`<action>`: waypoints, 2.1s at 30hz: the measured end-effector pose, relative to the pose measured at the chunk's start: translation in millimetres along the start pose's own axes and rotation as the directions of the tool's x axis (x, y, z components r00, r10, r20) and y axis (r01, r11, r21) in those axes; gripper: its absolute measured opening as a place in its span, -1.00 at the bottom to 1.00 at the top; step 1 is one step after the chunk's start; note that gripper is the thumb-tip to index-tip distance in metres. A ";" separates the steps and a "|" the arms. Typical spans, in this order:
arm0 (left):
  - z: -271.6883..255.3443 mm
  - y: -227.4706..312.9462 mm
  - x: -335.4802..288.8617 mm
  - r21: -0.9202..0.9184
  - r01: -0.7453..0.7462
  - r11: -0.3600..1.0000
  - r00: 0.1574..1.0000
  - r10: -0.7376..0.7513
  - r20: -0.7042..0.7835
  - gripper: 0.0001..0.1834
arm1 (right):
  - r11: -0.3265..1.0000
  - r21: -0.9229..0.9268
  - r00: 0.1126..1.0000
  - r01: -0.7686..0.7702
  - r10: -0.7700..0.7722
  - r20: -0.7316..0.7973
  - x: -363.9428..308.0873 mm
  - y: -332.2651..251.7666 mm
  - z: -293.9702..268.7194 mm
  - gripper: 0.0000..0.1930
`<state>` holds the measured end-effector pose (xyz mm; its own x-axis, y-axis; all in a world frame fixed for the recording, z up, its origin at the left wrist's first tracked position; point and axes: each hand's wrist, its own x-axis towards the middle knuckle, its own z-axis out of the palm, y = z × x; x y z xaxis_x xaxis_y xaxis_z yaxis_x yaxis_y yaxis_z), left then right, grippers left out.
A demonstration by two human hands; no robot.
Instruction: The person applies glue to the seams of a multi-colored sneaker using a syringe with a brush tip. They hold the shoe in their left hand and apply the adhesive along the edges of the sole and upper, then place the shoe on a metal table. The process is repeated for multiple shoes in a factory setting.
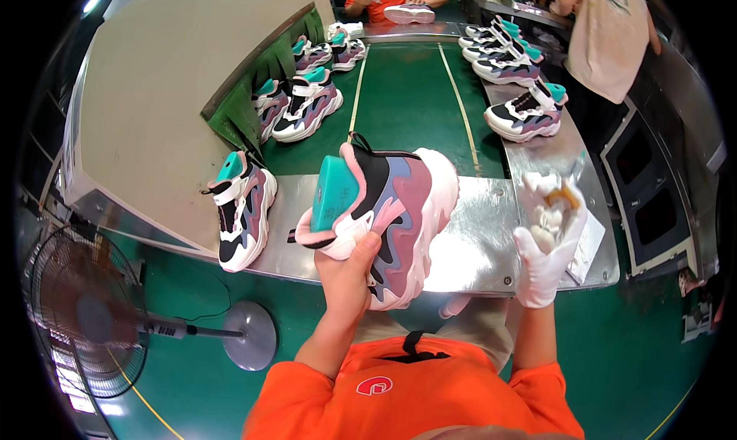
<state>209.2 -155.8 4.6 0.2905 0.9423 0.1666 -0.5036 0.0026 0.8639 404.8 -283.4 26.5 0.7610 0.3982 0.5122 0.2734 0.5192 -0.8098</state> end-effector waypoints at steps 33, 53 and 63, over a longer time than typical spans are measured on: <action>42.6 -8.5 52.6 0.583 0.356 0.730 0.780 -0.575 0.245 -0.18 | 0.576 0.475 0.742 -0.665 0.583 0.332 -60.9 6.7 -75.1 0.07; 44.6 -9.8 43.3 0.669 0.196 0.717 0.831 -0.484 0.274 -0.27 | 0.476 0.405 0.621 -0.781 0.667 0.412 -49.2 18.3 -61.5 -0.10; 45.5 -8.2 43.0 0.671 0.205 0.712 0.822 -0.497 0.276 -0.16 | 0.768 0.380 0.850 -0.515 0.400 0.343 -49.0 28.5 -68.9 -0.14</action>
<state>262.8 -130.5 26.2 0.7139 0.6813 -0.1616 0.2474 -0.0295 0.9685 415.9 -340.2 -41.4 0.5547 0.8053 0.2091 -0.4053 0.4810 -0.7774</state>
